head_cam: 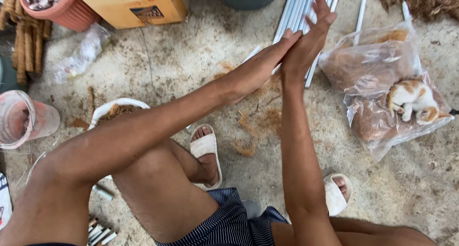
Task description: The person sits on the floor and wraps loose coconut fiber around white plastic rods by hand. They repeatedly pull strands from a pile, align them, and wind them tightly along the length of each rod.
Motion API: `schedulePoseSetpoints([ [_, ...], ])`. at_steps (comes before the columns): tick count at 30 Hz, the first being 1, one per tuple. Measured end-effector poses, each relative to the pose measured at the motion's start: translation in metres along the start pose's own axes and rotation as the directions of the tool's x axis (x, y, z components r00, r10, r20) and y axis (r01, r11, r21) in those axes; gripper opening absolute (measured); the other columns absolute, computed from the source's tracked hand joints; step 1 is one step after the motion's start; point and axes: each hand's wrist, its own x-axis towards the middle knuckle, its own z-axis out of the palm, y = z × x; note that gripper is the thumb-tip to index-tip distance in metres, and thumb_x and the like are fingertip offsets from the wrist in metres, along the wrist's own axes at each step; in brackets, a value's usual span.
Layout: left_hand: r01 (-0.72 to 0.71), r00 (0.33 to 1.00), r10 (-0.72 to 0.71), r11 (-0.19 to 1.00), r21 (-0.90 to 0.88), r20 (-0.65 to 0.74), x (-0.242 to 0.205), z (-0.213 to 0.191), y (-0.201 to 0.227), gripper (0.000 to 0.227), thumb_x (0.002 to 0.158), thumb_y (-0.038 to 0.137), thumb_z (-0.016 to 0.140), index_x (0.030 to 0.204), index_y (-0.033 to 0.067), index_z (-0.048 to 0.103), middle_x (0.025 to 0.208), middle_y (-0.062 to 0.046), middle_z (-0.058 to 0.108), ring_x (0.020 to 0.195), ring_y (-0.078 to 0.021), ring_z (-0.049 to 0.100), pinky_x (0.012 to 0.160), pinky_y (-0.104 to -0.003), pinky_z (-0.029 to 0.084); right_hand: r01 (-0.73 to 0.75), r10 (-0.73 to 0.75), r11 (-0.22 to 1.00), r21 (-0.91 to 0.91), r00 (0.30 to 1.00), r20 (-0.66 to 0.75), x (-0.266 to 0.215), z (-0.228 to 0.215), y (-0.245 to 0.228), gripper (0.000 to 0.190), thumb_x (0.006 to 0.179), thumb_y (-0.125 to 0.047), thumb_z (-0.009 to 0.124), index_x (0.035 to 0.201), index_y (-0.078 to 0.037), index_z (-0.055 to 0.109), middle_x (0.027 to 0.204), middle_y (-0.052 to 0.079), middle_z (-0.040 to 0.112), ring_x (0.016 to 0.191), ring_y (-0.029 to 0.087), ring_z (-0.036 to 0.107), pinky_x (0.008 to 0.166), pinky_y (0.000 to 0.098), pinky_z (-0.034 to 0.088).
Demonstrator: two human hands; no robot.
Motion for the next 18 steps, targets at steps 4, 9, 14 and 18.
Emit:
schedulePoseSetpoints([
  [4,0.11,0.994,-0.11,0.955,0.277,-0.015,-0.001,-0.002,-0.002,0.079,0.106,0.061,0.015,0.163,0.006,0.017,0.166,-0.024,0.021,0.153,-0.0358,0.017,0.12,-0.054,0.019,-0.366,0.433,0.9,-0.237,0.818,0.378,0.001,-0.027,0.02,0.083,0.104,-0.064,0.01,0.132,-0.007,0.063,0.096,0.024,0.077,0.094,0.031,0.08,0.086,0.0449,0.064],
  [9,0.385,0.87,-0.488,0.576,0.721,-0.075,-0.001,-0.028,-0.012,0.062,0.112,0.049,0.034,0.111,-0.0024,0.068,0.096,-0.025,0.066,0.082,-0.0387,0.066,0.08,-0.048,0.063,-0.405,0.729,0.678,-0.614,0.477,0.491,-0.042,-0.034,0.047,0.076,0.109,-0.058,0.019,0.104,-0.003,0.07,0.068,0.004,0.06,0.056,0.015,0.052,0.056,0.0356,0.049],
  [14,0.329,0.894,-0.429,0.427,0.842,-0.132,-0.005,-0.053,-0.027,0.048,0.108,0.044,0.046,0.116,0.0008,0.066,0.081,-0.017,0.07,0.069,-0.0252,0.069,0.075,-0.049,0.057,-0.391,0.956,0.287,-0.874,0.064,0.286,-0.102,-0.071,0.102,0.051,0.111,-0.043,0.04,0.1,-0.005,0.071,0.073,0.005,0.058,0.057,0.013,0.04,0.059,0.0324,0.046],
  [18,0.185,0.966,-0.244,0.431,0.883,-0.083,-0.009,-0.058,-0.037,0.051,0.104,0.046,0.052,0.123,-0.0005,0.064,0.087,-0.019,0.068,0.074,-0.0275,0.068,0.072,-0.052,0.055,0.024,0.979,0.096,-0.995,-0.186,0.09,-0.158,-0.098,0.141,0.024,0.102,-0.029,0.059,0.103,-0.008,0.073,0.086,0.005,0.072,0.066,0.014,0.052,0.075,0.0337,0.055],
])
